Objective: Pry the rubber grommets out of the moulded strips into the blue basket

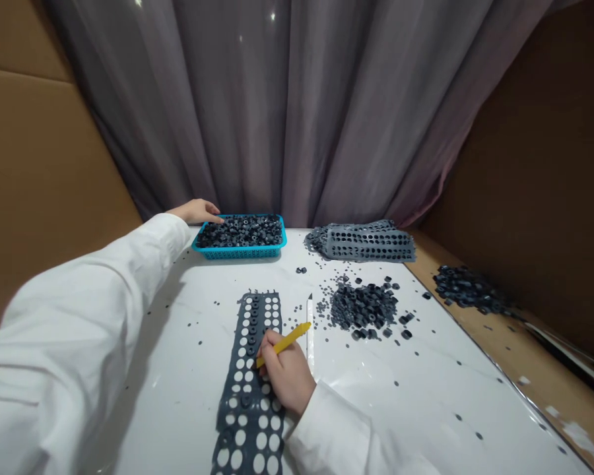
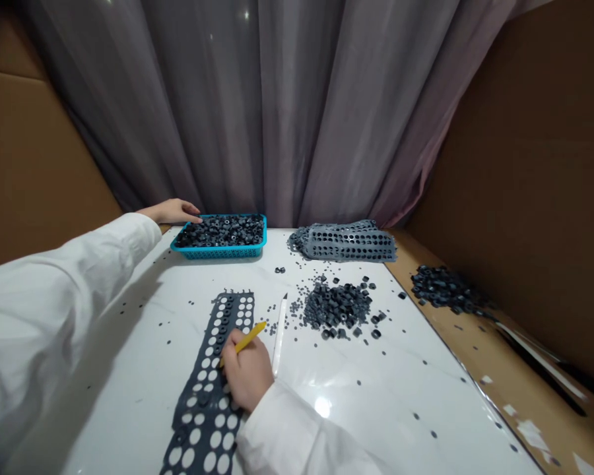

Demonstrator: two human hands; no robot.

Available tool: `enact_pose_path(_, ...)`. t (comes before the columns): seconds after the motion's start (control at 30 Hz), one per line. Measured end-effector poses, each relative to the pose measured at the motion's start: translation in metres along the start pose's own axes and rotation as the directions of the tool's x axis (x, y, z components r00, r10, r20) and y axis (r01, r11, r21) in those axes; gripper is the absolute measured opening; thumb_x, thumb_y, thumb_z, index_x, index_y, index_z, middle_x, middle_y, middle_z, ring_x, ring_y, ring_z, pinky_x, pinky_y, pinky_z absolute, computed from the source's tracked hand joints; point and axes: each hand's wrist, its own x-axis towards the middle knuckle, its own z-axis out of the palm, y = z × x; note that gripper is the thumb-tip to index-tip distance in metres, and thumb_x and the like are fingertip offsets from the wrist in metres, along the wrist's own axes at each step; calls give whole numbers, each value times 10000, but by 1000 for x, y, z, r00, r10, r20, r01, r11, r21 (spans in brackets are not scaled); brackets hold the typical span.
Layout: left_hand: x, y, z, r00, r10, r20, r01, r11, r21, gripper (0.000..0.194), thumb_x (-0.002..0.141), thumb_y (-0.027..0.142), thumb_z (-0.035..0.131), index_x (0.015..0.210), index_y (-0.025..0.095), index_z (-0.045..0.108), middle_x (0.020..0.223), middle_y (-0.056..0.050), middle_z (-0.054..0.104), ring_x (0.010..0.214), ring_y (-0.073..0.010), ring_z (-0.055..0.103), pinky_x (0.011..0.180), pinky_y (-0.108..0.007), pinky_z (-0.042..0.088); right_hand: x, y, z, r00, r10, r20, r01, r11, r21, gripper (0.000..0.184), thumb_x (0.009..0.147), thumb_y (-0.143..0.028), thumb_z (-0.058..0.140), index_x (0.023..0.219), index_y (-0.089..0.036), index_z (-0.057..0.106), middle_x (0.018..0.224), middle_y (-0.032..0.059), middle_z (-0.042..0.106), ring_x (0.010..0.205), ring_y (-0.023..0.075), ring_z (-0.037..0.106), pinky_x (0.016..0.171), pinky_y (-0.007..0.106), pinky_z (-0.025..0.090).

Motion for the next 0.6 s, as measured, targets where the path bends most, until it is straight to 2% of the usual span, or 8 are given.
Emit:
enact_pose_path(0.1, -8, -8, 1, 999, -34, 10, 32, 993, 113, 563, 536, 524, 698, 991, 194, 695, 1014, -48, 702, 949, -229, 627, 826, -238, 458, 0, 1, 1, 1000, -6, -3, 6, 1000, 15, 207, 824, -178, 366, 638, -203, 454, 544, -33, 504, 544, 121, 503, 530, 213, 360)
enact_pose_path(0.17, -14, -12, 4, 1000, -1, -16, 5, 976, 218, 492, 597, 515, 673, 970, 196, 693, 1022, -61, 693, 955, -225, 619, 814, -237, 450, 0, 2, 1, 1000, -8, -6, 8, 1000, 23, 211, 829, -184, 364, 640, -204, 456, 542, -33, 502, 540, 121, 504, 531, 215, 365)
enact_pose_path(0.23, -21, -12, 7, 993, 112, -32, -93, 931, 354, 374, 662, 498, 637, 893, 210, 697, 1020, -65, 679, 979, -230, 598, 810, -249, 439, 0, 3, 0, 1000, -14, -6, 14, 999, 31, 210, 829, -180, 360, 642, -204, 453, 549, -32, 510, 543, 120, 512, 533, 214, 370)
enact_pose_path(0.3, -28, -11, 10, 965, 262, -23, -221, 854, 471, 280, 727, 466, 590, 815, 218, 687, 1012, -69, 658, 999, -233, 575, 820, -267, 422, 0, 3, 0, 1000, -21, -4, 21, 999, 39, 206, 827, -175, 359, 645, -203, 452, 552, -33, 517, 544, 117, 519, 534, 212, 375)
enact_pose_path(0.4, -39, -7, 13, 913, 407, -14, -339, 781, 525, 240, 800, 396, 515, 811, 210, 667, 991, -79, 627, 987, -224, 565, 826, -284, 402, -1, 4, 1, 1000, -25, -3, 25, 998, 60, 201, 827, -182, 364, 653, -201, 462, 547, -35, 518, 536, 112, 522, 531, 209, 383)
enact_pose_path(0.5, -47, -7, 15, 901, 431, -45, -335, 760, 557, 216, 811, 304, 480, 848, 193, 661, 976, -90, 616, 970, -230, 567, 811, -300, 396, 0, 5, 2, 1000, -12, 18, 9, 990, 139, 189, 817, -202, 387, 651, -194, 479, 539, -33, 521, 514, 106, 520, 506, 202, 385)
enact_pose_path(0.6, -56, -7, 16, 898, 422, -127, -272, 756, 595, 243, 805, 252, 457, 921, 172, 654, 990, -105, 608, 978, -250, 557, 805, -326, 397, 6, 5, -3, 996, 84, 27, -87, 924, 372, 155, 797, -232, 403, 680, -189, 495, 516, -34, 528, 422, 89, 460, 413, 184, 334)
